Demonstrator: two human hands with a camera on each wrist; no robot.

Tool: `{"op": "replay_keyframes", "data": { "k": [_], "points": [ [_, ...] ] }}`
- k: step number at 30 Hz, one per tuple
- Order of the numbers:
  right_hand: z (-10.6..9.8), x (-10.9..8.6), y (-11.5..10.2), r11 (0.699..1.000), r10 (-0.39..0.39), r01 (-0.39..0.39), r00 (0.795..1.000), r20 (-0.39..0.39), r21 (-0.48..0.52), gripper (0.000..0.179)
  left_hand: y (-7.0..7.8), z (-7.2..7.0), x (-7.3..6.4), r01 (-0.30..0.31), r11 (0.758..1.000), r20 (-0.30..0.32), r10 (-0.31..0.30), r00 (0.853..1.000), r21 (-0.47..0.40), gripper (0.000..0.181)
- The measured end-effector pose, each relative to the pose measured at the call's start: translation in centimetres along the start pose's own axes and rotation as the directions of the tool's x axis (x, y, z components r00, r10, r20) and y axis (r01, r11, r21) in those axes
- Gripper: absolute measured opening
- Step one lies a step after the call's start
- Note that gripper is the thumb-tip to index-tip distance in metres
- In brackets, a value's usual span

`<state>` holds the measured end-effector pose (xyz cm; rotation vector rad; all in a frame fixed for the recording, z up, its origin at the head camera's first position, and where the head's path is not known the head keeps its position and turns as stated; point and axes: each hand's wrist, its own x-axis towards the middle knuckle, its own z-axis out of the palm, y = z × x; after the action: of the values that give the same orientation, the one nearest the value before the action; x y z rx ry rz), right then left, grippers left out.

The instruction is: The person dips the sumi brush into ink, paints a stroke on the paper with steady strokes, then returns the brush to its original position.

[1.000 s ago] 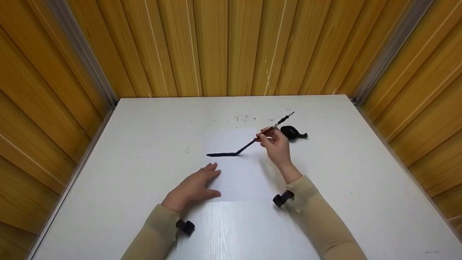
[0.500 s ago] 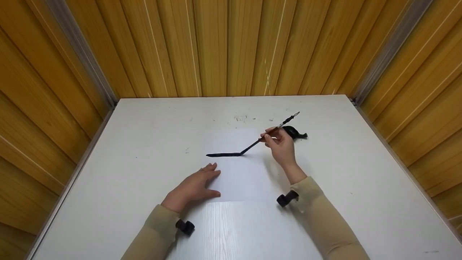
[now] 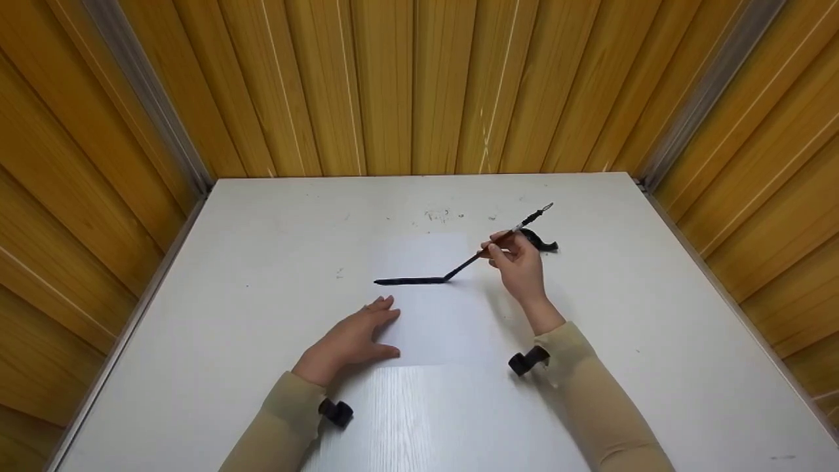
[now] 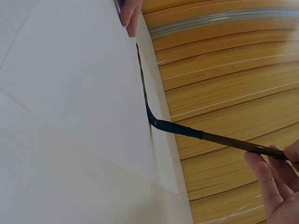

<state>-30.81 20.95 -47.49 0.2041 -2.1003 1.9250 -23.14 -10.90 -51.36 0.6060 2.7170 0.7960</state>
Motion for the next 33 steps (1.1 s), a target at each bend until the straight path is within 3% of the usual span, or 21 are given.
{"op": "replay_keyframes", "data": {
  "k": [15, 33],
  "points": [
    [-1.3, 0.0, -0.6, 0.999, -0.004, 0.004, 1.0, -0.004, -0.037, 0.018, -0.3, -0.1, -0.1, -0.048, 0.999, -0.002, 0.048, 0.999, -0.014, 0.076],
    [-2.3, 0.0, -1.4, 0.991, -0.043, 0.044, 0.999, 0.005, -0.129, 0.014, -0.1, -0.2, -0.1, -0.03, 0.999, 0.001, 0.03, 1.0, -0.016, 0.076]
  ]
}}
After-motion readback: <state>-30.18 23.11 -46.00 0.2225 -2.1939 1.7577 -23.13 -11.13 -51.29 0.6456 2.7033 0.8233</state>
